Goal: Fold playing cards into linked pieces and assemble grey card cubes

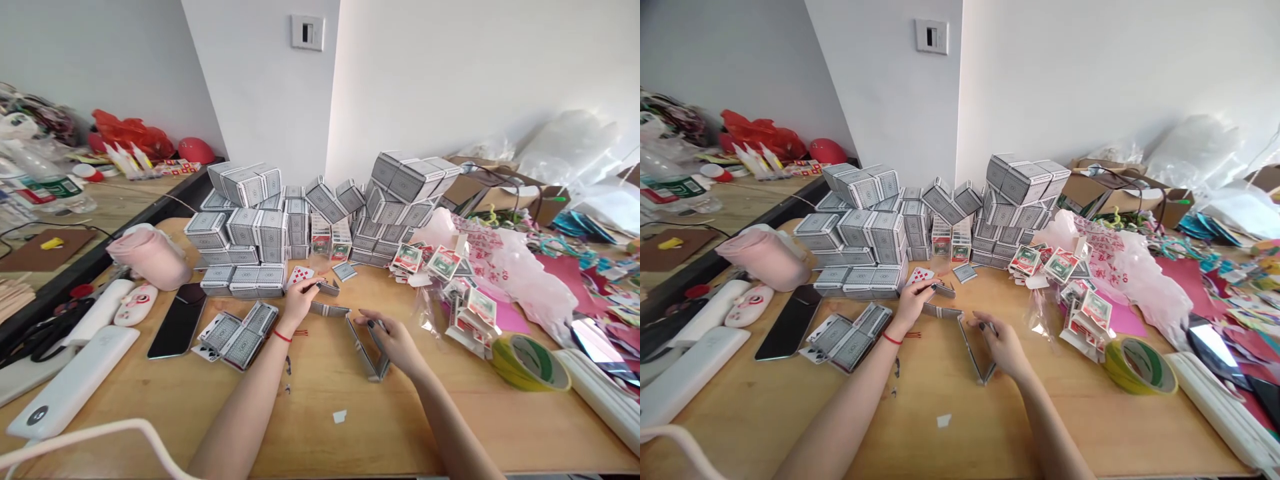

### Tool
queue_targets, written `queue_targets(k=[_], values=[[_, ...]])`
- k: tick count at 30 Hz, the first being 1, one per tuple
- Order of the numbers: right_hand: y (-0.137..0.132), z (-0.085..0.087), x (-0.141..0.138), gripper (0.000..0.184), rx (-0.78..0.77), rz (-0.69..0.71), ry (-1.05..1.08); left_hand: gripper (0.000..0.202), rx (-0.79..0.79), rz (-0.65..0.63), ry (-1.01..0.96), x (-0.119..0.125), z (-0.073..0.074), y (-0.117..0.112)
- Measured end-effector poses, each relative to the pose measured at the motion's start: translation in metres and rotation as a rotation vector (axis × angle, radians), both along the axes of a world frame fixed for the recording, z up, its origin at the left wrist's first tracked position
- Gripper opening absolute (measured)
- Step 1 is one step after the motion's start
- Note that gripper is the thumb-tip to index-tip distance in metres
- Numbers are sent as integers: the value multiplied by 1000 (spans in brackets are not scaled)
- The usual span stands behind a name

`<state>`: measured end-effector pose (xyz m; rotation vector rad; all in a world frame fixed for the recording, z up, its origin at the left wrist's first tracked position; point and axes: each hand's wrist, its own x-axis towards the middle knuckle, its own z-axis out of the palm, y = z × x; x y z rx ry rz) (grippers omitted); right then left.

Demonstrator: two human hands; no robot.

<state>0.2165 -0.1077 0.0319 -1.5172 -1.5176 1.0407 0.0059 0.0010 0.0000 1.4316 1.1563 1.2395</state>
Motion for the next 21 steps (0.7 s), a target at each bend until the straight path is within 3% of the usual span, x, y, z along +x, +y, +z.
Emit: queue_targets(k=[4,7,10,12,15,18,21], values=[[48,6,12,35,54,227,-58,21,8,23,-5,-4,1,3],[74,2,19,34,142,112,-197,22,17,42,-11,-4,1,4],[83,3,20,34,357,-136,-430,22,24,74,-16,-4,-2,5],[76,10,15,31,555,-242,-569,23,19,101,-13,-3,-4,6],[51,21,-4,20,722,-259,-636,23,21,128,1,-2,-6,7],[23,21,-32,18,768,-61,-692,23,58,143,25,-1,-6,7],[9,7,-57,22,735,46,-792,24,80,166,50,-2,-7,6]])
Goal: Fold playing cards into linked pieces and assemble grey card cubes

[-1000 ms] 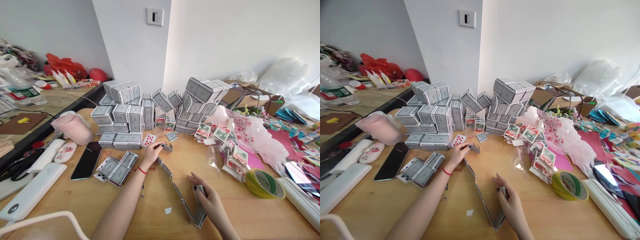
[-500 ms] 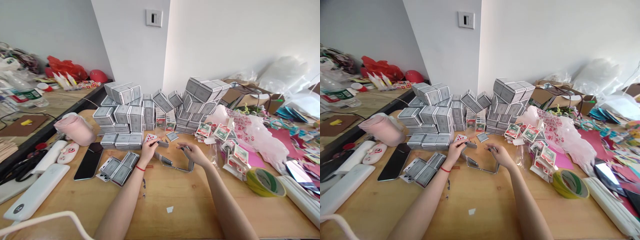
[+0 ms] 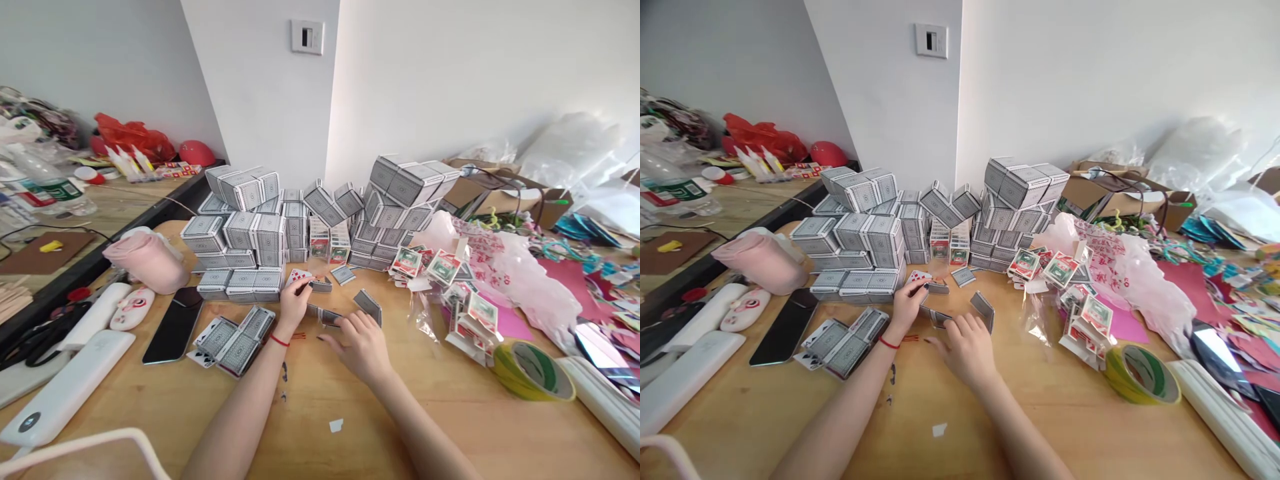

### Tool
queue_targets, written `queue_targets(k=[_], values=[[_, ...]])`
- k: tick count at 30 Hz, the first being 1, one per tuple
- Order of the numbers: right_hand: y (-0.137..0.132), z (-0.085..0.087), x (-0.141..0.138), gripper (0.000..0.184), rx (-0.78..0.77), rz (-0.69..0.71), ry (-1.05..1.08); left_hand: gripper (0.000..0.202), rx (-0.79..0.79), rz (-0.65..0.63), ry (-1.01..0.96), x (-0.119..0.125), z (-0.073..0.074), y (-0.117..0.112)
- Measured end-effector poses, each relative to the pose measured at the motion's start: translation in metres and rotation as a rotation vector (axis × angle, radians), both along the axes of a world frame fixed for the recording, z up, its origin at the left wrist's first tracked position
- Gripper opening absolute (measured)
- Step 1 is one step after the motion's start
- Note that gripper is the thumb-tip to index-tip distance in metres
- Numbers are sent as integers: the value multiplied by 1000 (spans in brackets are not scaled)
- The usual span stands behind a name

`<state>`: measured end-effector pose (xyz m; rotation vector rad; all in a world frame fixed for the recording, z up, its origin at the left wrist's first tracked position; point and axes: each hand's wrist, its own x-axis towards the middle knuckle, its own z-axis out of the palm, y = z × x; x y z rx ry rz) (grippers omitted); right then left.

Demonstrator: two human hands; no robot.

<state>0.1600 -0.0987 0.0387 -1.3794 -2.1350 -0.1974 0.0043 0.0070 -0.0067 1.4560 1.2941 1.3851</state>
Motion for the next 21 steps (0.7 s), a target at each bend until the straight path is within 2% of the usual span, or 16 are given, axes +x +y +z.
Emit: queue_targets(k=[3,5,8,13,17,21], values=[[2,-14,-6,24,-55,-15,-58,24,4,23,23,0,-1,-1],[7,-17,2,23,-104,40,-58,24,7,30,32,-1,-1,-1],[13,-14,25,18,-181,154,-29,25,13,28,43,-1,-1,-1],[17,-11,58,30,-211,148,41,26,5,20,50,-1,-2,0],[18,-14,67,43,-196,153,49,25,3,13,43,-2,-3,0],[18,-16,68,47,-189,145,18,26,1,8,46,-2,-2,0]])
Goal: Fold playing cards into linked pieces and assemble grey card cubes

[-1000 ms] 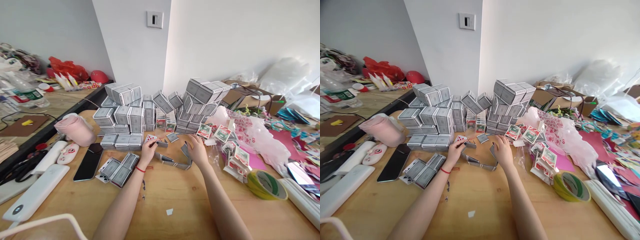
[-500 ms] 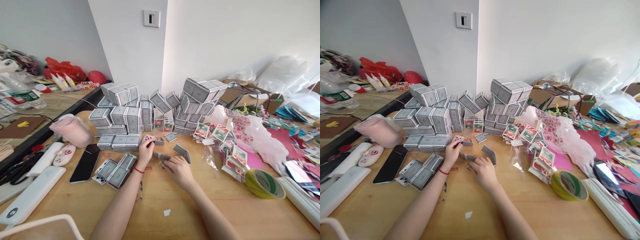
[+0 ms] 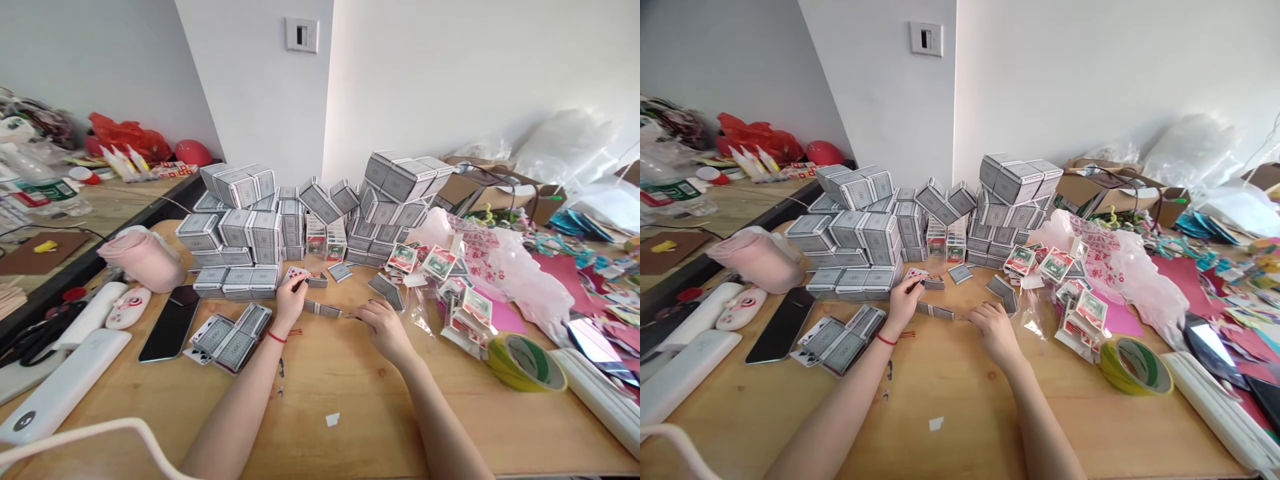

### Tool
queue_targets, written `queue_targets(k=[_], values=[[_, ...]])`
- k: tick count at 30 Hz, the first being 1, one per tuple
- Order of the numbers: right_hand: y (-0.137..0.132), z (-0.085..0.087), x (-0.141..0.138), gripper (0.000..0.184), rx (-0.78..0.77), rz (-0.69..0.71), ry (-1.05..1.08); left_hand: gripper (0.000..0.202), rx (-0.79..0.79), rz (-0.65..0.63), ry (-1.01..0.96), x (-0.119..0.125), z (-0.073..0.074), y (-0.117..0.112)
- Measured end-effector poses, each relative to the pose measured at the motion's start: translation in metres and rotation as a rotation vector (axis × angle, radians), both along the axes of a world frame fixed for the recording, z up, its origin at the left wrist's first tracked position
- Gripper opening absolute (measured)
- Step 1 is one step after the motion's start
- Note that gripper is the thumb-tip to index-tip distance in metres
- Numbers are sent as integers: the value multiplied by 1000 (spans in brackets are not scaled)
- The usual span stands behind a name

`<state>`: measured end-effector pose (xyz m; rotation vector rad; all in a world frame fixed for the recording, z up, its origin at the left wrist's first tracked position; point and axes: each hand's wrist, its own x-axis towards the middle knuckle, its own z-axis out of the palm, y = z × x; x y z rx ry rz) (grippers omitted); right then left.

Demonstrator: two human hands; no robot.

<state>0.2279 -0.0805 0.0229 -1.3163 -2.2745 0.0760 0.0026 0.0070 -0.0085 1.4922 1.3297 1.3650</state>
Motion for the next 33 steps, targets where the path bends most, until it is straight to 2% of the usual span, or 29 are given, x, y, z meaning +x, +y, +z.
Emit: queue_targets(k=[19,29,33], values=[[5,-7,-16,47,0,-10,-26,25,-6,-8,-19,2,2,-1],[7,-16,-25,43,-17,-31,69,23,17,-28,-60,4,-1,1],[5,-15,-34,37,-1,11,146,23,26,-30,-101,2,1,1]])
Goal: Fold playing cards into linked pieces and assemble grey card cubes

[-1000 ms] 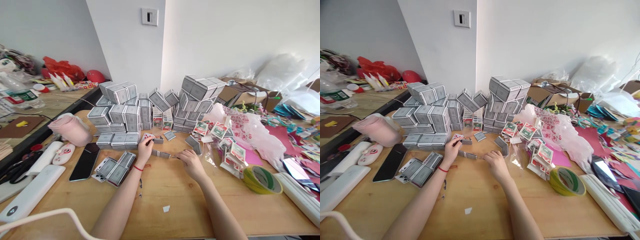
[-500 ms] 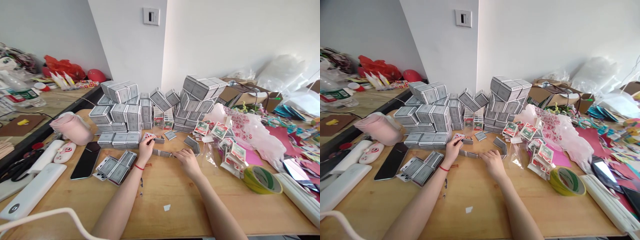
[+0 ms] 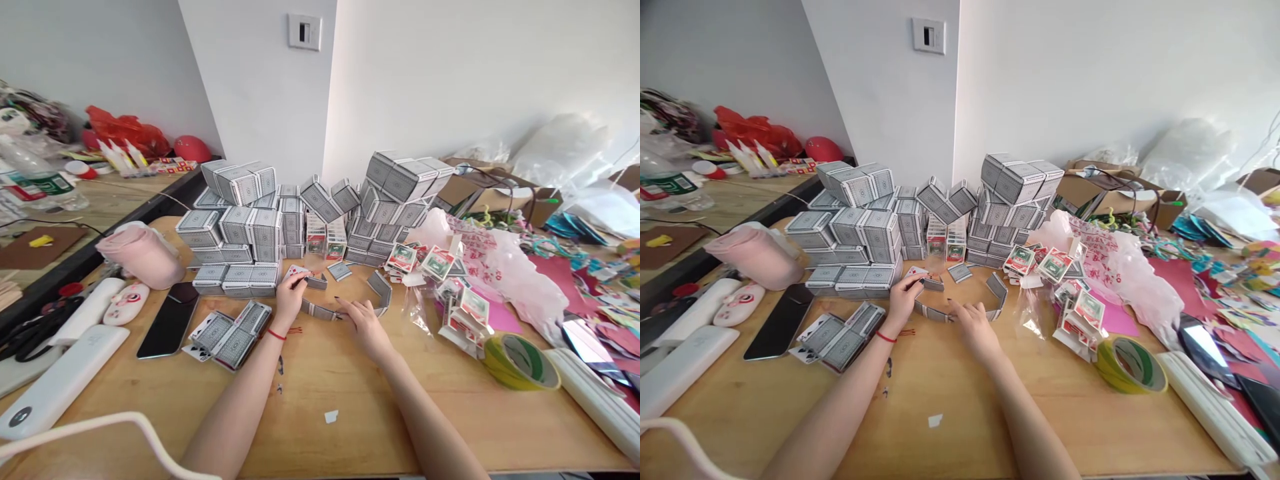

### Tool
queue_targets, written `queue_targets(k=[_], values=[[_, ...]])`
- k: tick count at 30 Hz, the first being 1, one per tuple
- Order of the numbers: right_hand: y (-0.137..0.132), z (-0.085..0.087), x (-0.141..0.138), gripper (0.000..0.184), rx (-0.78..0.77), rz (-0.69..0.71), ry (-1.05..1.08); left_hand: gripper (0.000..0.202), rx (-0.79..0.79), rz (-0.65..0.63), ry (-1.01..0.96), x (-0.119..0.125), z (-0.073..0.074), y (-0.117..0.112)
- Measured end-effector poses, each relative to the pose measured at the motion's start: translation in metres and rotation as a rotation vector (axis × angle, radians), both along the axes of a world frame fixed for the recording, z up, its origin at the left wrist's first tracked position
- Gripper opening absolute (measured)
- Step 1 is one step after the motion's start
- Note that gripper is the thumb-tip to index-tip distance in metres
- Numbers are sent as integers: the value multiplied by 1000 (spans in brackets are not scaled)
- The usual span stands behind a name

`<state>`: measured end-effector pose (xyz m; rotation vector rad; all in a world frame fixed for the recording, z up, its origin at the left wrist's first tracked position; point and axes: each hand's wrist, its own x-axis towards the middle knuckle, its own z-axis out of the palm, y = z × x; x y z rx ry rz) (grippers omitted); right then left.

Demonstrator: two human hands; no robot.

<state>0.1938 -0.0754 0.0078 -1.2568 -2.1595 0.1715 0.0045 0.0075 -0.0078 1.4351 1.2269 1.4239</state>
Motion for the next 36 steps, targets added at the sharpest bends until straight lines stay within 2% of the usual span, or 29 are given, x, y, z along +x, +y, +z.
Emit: queue_targets(k=[7,11,13,15,17,20,22,25,32,34,36], values=[[-14,8,-17,31,14,134,78,22,30,7,-60,0,3,-2],[-19,23,-13,53,110,210,155,23,30,2,-51,0,4,-2],[-17,27,-5,51,267,123,252,24,22,-3,-50,0,4,-3],[-11,26,6,46,315,-62,370,25,7,-14,-50,-1,5,-3],[-3,17,16,43,217,-243,465,27,-3,-32,-47,-2,6,-3],[10,-1,25,52,-17,-357,647,30,-17,-72,-33,-4,9,-3],[17,-11,26,54,-186,-353,741,29,-33,-111,-13,-4,11,-4],[24,-16,24,52,-315,-303,827,27,-61,-177,16,-5,15,-6],[25,-10,22,39,-413,-214,901,27,-77,-379,41,-6,15,-9],[24,-10,23,40,-424,-198,892,27,-32,-395,85,-5,14,-10],[24,-10,23,40,-425,-189,878,29,68,-355,138,-5,15,-12]])
